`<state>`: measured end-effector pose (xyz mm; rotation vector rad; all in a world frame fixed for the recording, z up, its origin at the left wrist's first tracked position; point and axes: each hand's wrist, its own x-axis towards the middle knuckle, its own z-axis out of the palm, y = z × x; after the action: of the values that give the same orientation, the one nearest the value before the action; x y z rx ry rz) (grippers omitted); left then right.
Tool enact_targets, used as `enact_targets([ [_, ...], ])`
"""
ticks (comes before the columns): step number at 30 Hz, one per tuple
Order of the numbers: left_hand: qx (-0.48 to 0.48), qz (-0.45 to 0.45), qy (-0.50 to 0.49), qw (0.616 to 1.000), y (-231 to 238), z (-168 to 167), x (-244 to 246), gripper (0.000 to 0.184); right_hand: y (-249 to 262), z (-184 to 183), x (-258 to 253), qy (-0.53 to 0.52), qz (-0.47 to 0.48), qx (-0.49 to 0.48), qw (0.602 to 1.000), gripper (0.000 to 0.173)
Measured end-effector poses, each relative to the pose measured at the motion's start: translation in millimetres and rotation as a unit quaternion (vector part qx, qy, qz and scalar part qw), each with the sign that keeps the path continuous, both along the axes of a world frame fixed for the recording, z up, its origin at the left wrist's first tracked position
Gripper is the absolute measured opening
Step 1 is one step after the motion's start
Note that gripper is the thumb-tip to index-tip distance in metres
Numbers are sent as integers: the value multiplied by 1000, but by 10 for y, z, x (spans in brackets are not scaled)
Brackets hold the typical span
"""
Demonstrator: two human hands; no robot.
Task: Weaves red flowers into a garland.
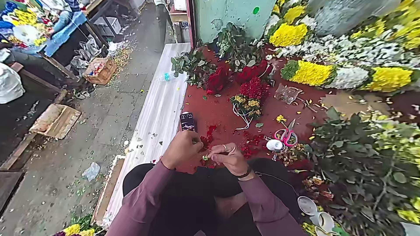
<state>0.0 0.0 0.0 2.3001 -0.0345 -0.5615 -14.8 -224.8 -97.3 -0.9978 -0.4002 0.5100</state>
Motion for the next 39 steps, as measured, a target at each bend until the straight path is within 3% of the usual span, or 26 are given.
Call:
enact_targets([
  [3,-4,-60,89,994,218,-57,-116,17,-79,-67,66,25,-11,-82,996,11],
  [9,-39,-114,166,979,291,-154,-245,16,-351,-72,193,-11,166,-202,965,15],
  [13,-2,-109,164,980,282,-233,-294,17,-641,-316,402,43,197,-331,922,17],
  [16,47,-49,161,985,343,-284,-304,20,-736,-499,702,68,212,-419,880,16],
  [20,101,72,139,983,609,-236,-275,21,-900,-499,1029,99,181,-442,873,12],
  [23,102,112,135,979,771,-212,-301,19,-889,-627,1030,133,176,-535,815,20],
  [26,96,120,116,981,780,-175,-321,20,-589,-933,1012,97,154,-646,741,26],
  [29,89,115,119,982,758,-147,-333,19,-161,-1215,1012,12,40,-678,734,21],
  [33,57,72,176,980,708,-156,-379,18,331,-1565,1013,12,-7,-719,695,27],
  [36,37,58,196,978,676,-193,-459,18,460,-1674,987,10,-23,-713,700,16],
  [39,52,47,191,979,671,-229,-481,20,358,-1574,1013,27,-69,-632,771,17],
])
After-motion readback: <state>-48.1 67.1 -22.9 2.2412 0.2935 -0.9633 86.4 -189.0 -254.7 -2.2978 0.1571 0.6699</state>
